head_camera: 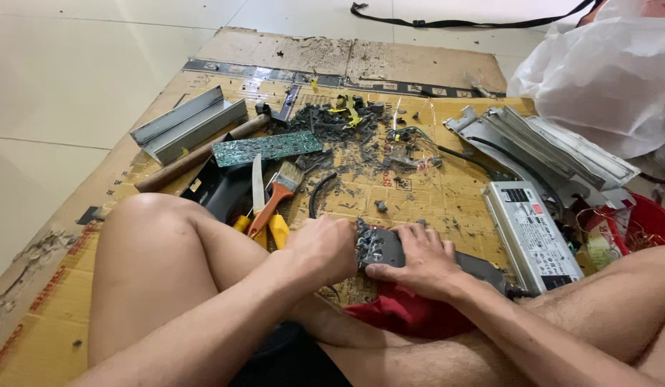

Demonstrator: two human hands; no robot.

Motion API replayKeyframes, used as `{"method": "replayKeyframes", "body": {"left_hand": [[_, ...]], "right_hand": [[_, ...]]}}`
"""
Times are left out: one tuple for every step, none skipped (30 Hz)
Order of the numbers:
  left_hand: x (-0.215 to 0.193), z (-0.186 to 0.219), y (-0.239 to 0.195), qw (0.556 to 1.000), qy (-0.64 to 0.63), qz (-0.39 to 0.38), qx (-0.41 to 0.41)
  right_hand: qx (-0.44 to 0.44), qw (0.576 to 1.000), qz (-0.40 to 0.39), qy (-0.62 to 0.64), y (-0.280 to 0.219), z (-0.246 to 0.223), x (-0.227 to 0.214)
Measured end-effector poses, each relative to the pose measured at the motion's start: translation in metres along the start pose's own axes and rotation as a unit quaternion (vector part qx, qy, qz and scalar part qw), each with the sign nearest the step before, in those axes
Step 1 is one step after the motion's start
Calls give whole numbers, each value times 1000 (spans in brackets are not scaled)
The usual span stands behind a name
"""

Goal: The person sits on a cardboard sheet and uses a small metal tool to scrape and pry at a black electronic component, removing debris and parts. The person handles the component with both hands, occasionally wiping it with a red cloth.

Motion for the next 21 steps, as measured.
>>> {"method": "replayKeyframes", "body": {"left_hand": [[1,0,1,1000,-3,12,-1],[1,0,2,1000,-6,24,-2],[1,0,4,1000,-5,23,-3],[1,-1,5,1000,-6,18,-8],[1,-2,6,1000,-6,12,-12],[8,-5,12,1000,-5,11,-12],[12,-4,18,1000,-4,16,2],[17,-4,25,1000,-3,22,16],[8,3,22,1000,-2,21,14],[1,9,20,1000,-2,3,7],[-7,16,19,1000,-2,-14,0],[-5,19,24,1000,0,-13,-1],[-4,26,30,1000,23,-1,8],[-4,32,35,999,45,10,17],[-1,37,36,999,47,12,17],[5,41,38,999,53,-3,5],[12,46,40,998,59,-20,-4],[20,56,40,998,61,-19,-3],[32,62,40,996,69,-43,-19],[45,67,39,994,78,-68,-35],[65,78,44,994,80,-68,-33]], "right_hand": [[3,1000,-6,0,0,1,1],[6,1000,-11,0,0,3,3],[6,1000,-12,1,1,3,2],[5,1000,-13,8,1,3,2],[4,1000,-13,16,1,2,1],[5,1000,-14,18,2,3,3],[6,1000,-14,11,3,5,4],[7,1000,-14,3,4,6,5],[6,1000,-15,4,4,6,6],[7,1000,-13,3,4,7,6],[9,1000,-10,2,5,7,5],[7,1000,-9,4,3,4,5],[4,1000,-5,-3,1,1,4],[2,1000,-1,-10,-1,-2,2],[1,1000,1,-9,6,6,8],[7,999,-3,-33,14,15,15],[15,998,-7,-57,21,26,21],[16,998,-5,-56,23,27,22],[21,998,-2,-63,25,29,22],[26,997,1,-69,27,31,23],[28,997,3,-68,35,43,28]]}}
Point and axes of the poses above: each hand's wrist, its own y-axis towards the middle knuckle, its own x-axis out of the palm, z = x × y, the point moved 9 cm from there along y, towards the middle knuckle, and after that the axes turned 10 degrees about y, right-handed, at the moved point
